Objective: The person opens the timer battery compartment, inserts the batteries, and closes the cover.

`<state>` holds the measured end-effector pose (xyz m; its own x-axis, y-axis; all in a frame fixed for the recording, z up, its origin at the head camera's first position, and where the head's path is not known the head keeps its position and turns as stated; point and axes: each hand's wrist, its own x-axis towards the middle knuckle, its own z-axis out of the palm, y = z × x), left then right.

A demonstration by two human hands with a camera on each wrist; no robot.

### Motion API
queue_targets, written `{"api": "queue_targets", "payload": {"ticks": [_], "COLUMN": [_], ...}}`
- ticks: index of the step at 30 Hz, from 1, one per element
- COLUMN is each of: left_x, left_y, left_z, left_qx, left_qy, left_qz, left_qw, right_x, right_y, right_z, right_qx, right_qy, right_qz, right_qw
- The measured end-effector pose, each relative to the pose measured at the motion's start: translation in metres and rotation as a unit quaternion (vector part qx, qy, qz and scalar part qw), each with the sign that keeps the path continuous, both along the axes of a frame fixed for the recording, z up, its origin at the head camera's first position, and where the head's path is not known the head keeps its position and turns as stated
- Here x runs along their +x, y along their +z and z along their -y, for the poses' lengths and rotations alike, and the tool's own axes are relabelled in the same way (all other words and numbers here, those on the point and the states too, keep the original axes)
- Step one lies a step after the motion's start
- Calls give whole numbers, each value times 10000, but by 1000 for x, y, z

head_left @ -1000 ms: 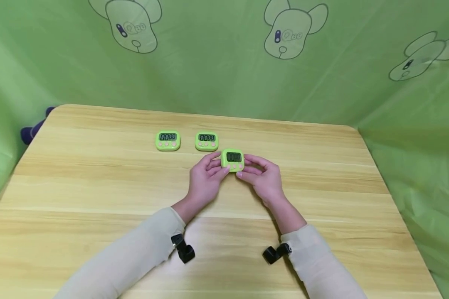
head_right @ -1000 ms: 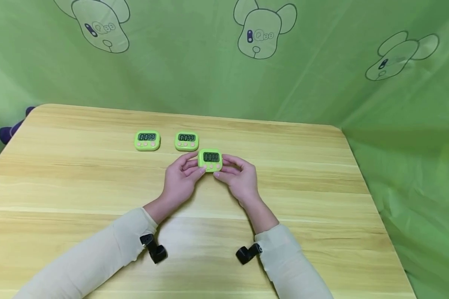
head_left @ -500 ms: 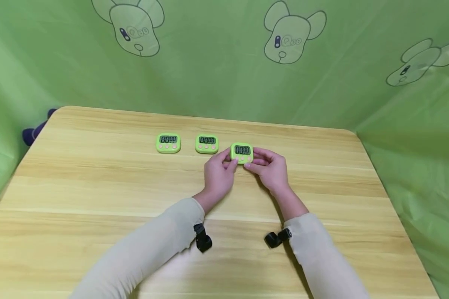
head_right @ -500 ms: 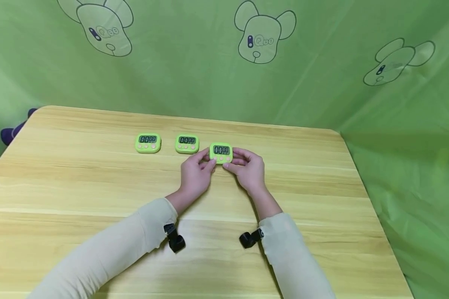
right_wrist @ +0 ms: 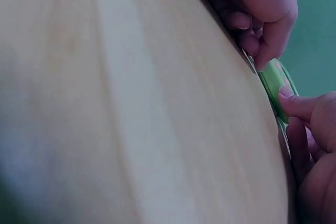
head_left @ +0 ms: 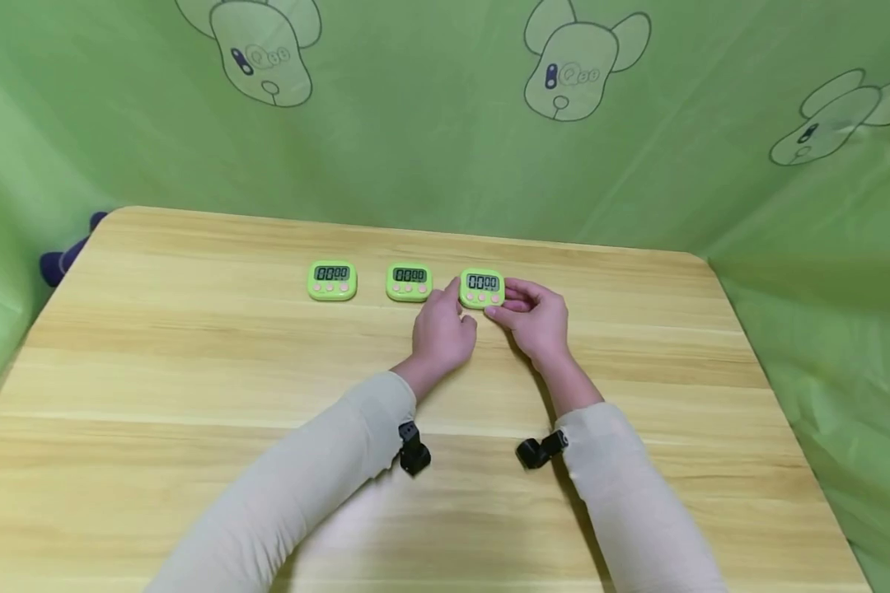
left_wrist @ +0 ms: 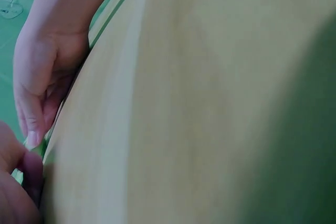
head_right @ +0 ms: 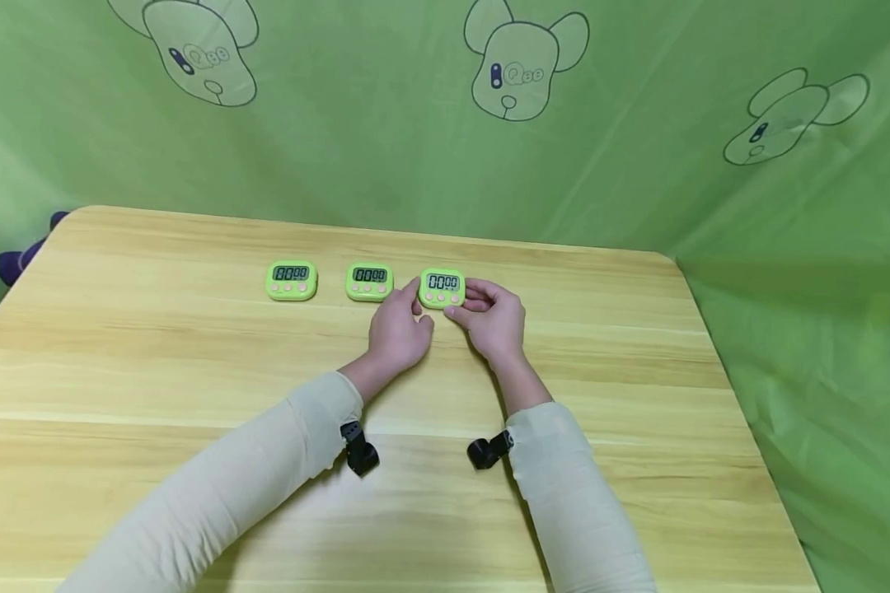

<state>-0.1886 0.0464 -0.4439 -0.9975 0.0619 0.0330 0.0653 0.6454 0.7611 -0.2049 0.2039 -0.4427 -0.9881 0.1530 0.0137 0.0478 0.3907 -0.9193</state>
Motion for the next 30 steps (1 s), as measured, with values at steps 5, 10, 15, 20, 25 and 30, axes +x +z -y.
{"api": "queue_targets", "payload": {"ticks": [5, 10, 15, 20, 25, 30], "left_x": [-3, -3, -3, 3, 19, 42], "left_y": [1, 4, 2, -2, 0, 11], "left_z": [-1, -5, -6, -1, 12, 36], "left_qx": [-211, -296, -198, 198, 808, 1326], "left_qy": [-254, -254, -209, -277, -553, -739], "left_qz": [406, 550, 447, 262, 279, 634], "left_qw": [9986, 9977, 9986, 9991, 9948, 9864], "right_x": [0, -1, -2, 2, 9, 14], "right_y": [1, 2, 1, 0, -2, -2], "right_z": [0, -1, -2, -2, 1, 5], "right_qx": [251, 360, 412, 459, 597, 942], "right_qy": [-89, -137, -140, -117, -103, -119], "right_qz": [242, 314, 292, 340, 237, 40], "right_qw": [9994, 9988, 9986, 9983, 9979, 9955]}}
